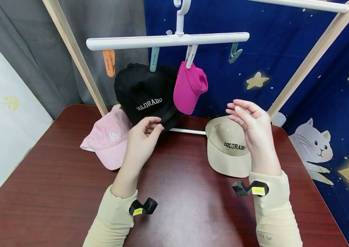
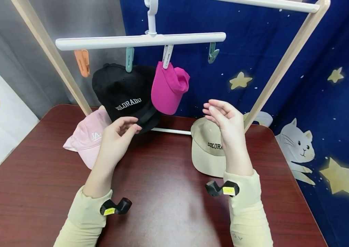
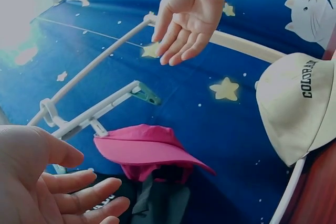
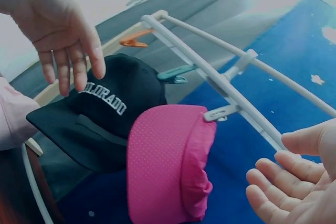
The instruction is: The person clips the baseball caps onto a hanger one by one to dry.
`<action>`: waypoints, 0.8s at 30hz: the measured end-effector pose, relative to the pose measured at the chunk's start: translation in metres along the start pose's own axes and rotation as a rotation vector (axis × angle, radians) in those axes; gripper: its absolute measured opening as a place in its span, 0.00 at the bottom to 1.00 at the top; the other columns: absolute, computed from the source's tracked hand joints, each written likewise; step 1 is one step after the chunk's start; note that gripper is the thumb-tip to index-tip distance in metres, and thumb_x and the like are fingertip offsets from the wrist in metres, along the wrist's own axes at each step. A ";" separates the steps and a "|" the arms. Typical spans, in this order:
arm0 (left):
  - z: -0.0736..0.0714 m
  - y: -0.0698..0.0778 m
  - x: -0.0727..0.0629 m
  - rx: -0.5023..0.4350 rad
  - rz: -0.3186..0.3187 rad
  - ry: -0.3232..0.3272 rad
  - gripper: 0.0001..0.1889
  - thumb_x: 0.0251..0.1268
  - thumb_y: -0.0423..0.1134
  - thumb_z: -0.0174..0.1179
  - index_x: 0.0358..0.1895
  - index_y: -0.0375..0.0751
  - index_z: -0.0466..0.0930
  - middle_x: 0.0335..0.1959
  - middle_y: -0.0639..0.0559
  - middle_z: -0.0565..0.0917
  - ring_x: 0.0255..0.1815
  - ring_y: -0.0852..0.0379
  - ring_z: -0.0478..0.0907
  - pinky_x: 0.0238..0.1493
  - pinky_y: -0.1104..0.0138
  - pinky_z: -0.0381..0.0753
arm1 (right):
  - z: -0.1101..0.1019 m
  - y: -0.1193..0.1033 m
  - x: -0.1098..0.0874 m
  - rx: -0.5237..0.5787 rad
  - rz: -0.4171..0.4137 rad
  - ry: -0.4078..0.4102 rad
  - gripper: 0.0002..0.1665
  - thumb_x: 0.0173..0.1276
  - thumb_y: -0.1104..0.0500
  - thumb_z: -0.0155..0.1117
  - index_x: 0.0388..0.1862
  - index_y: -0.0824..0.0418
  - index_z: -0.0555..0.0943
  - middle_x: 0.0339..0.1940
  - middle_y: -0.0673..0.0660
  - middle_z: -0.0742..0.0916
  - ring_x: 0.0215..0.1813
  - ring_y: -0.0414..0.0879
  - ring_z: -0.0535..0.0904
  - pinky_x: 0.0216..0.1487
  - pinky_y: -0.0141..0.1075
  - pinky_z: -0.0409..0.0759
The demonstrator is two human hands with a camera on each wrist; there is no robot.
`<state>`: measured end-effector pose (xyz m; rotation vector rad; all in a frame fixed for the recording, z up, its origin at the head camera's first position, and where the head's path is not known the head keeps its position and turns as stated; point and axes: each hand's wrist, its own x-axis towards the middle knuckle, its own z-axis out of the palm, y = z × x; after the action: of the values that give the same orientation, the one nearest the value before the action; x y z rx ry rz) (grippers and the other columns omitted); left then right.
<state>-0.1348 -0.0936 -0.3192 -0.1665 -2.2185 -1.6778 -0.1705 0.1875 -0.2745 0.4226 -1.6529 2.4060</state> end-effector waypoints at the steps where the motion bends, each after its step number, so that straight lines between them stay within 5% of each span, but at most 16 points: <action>1: 0.000 0.000 0.000 0.008 -0.002 -0.005 0.10 0.65 0.33 0.60 0.46 0.34 0.81 0.34 0.48 0.84 0.33 0.55 0.79 0.33 0.72 0.76 | -0.002 0.000 -0.002 0.008 -0.002 0.007 0.09 0.67 0.72 0.59 0.45 0.72 0.82 0.39 0.63 0.86 0.41 0.52 0.85 0.44 0.36 0.81; 14: 0.011 0.002 -0.004 0.022 -0.033 -0.088 0.11 0.66 0.36 0.59 0.49 0.36 0.81 0.38 0.49 0.83 0.36 0.57 0.80 0.39 0.64 0.78 | -0.026 0.001 -0.025 0.013 -0.010 0.124 0.09 0.67 0.72 0.59 0.44 0.73 0.82 0.39 0.63 0.87 0.40 0.51 0.85 0.44 0.36 0.81; 24: 0.035 -0.007 -0.005 0.060 -0.068 -0.209 0.14 0.65 0.39 0.59 0.51 0.40 0.79 0.38 0.51 0.83 0.34 0.58 0.80 0.35 0.63 0.78 | -0.050 -0.005 -0.034 0.002 0.006 0.221 0.09 0.64 0.73 0.61 0.42 0.73 0.83 0.37 0.61 0.87 0.39 0.49 0.86 0.41 0.33 0.81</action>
<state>-0.1398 -0.0625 -0.3358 -0.2658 -2.4494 -1.6953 -0.1428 0.2359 -0.2988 0.1453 -1.5579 2.3598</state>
